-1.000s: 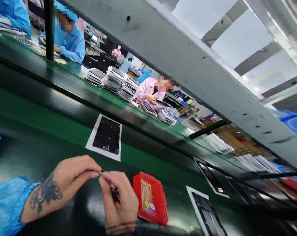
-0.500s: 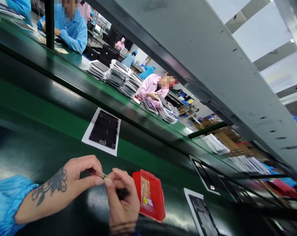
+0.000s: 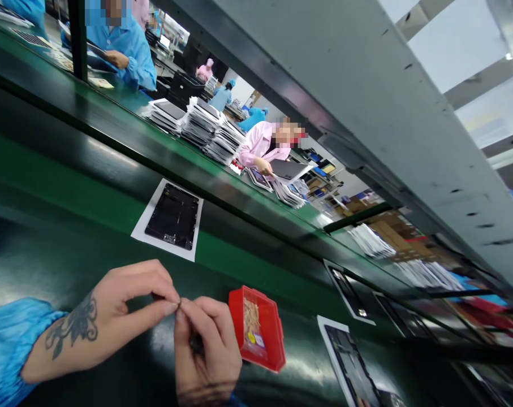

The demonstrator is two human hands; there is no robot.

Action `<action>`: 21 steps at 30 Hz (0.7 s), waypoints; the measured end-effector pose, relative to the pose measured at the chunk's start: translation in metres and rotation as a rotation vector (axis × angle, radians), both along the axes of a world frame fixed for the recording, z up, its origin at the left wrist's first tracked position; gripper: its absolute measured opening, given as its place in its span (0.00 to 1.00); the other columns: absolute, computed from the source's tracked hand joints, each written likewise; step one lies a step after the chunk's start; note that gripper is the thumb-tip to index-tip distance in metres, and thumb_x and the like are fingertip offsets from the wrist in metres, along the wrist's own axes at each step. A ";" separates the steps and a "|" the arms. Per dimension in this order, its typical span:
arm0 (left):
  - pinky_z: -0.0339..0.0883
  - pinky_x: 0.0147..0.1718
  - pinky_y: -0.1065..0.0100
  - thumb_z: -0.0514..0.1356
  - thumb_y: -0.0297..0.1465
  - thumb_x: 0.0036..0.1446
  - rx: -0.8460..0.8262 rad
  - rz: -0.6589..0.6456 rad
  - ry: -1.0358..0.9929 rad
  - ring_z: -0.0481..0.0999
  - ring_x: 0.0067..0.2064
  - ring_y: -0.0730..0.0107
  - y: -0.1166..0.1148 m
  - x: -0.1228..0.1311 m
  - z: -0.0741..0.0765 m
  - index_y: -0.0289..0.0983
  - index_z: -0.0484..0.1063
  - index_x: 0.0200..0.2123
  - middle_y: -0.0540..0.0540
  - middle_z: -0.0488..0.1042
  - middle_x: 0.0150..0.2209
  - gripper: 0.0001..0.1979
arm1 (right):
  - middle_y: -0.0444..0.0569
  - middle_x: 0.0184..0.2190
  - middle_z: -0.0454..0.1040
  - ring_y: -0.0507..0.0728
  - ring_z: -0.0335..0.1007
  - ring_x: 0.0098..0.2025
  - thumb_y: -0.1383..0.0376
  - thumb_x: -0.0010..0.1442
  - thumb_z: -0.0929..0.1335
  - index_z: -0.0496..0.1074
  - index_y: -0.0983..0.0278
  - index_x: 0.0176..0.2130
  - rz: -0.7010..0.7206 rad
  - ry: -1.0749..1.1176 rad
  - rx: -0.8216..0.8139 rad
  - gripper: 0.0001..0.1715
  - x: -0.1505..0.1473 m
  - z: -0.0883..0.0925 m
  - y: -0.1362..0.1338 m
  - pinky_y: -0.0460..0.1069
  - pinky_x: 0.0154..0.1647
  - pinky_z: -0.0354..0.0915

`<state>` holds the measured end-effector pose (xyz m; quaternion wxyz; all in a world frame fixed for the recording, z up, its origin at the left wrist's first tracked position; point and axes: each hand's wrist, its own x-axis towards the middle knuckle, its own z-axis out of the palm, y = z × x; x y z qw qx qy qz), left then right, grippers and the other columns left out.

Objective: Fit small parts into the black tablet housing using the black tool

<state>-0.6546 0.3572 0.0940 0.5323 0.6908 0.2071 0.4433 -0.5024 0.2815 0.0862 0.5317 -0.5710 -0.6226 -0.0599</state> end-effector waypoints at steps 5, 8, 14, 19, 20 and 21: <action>0.66 0.41 0.83 0.57 0.22 0.71 0.265 0.014 0.066 0.74 0.39 0.82 0.000 -0.005 -0.003 0.42 0.76 0.44 0.55 0.74 0.38 0.10 | 0.42 0.31 0.75 0.51 0.72 0.27 0.65 0.69 0.68 0.79 0.55 0.42 0.056 0.065 -0.104 0.08 0.002 -0.005 -0.010 0.46 0.25 0.66; 0.66 0.40 0.81 0.56 0.22 0.72 0.314 0.004 0.091 0.74 0.39 0.81 0.001 -0.005 -0.003 0.42 0.75 0.44 0.55 0.74 0.38 0.10 | 0.41 0.30 0.75 0.51 0.72 0.28 0.63 0.69 0.69 0.79 0.54 0.41 0.108 0.127 -0.174 0.07 0.004 0.001 -0.012 0.46 0.26 0.67; 0.66 0.40 0.79 0.56 0.22 0.71 0.391 0.001 0.121 0.74 0.40 0.79 0.003 -0.004 -0.002 0.41 0.74 0.45 0.54 0.74 0.38 0.10 | 0.41 0.28 0.77 0.51 0.73 0.26 0.66 0.66 0.70 0.80 0.55 0.37 0.192 0.204 -0.205 0.08 0.007 0.018 -0.006 0.44 0.25 0.68; 0.65 0.41 0.78 0.54 0.21 0.72 0.385 -0.023 0.163 0.73 0.39 0.79 0.003 -0.006 -0.002 0.41 0.73 0.45 0.54 0.74 0.39 0.11 | 0.42 0.26 0.77 0.50 0.71 0.24 0.68 0.63 0.71 0.81 0.58 0.33 0.233 0.277 -0.269 0.09 0.012 0.024 -0.002 0.42 0.21 0.64; 0.65 0.41 0.79 0.54 0.21 0.72 0.377 -0.027 0.169 0.73 0.39 0.80 0.003 -0.006 -0.003 0.41 0.73 0.45 0.54 0.74 0.39 0.11 | 0.43 0.25 0.77 0.50 0.70 0.23 0.68 0.63 0.71 0.81 0.58 0.32 0.233 0.284 -0.278 0.09 0.012 0.024 -0.002 0.42 0.21 0.63; 0.65 0.41 0.79 0.54 0.21 0.72 0.373 -0.030 0.171 0.73 0.39 0.80 0.003 -0.006 -0.003 0.41 0.73 0.45 0.54 0.74 0.39 0.11 | 0.43 0.25 0.76 0.50 0.70 0.23 0.68 0.62 0.71 0.81 0.59 0.31 0.232 0.288 -0.284 0.09 0.012 0.025 -0.001 0.42 0.21 0.63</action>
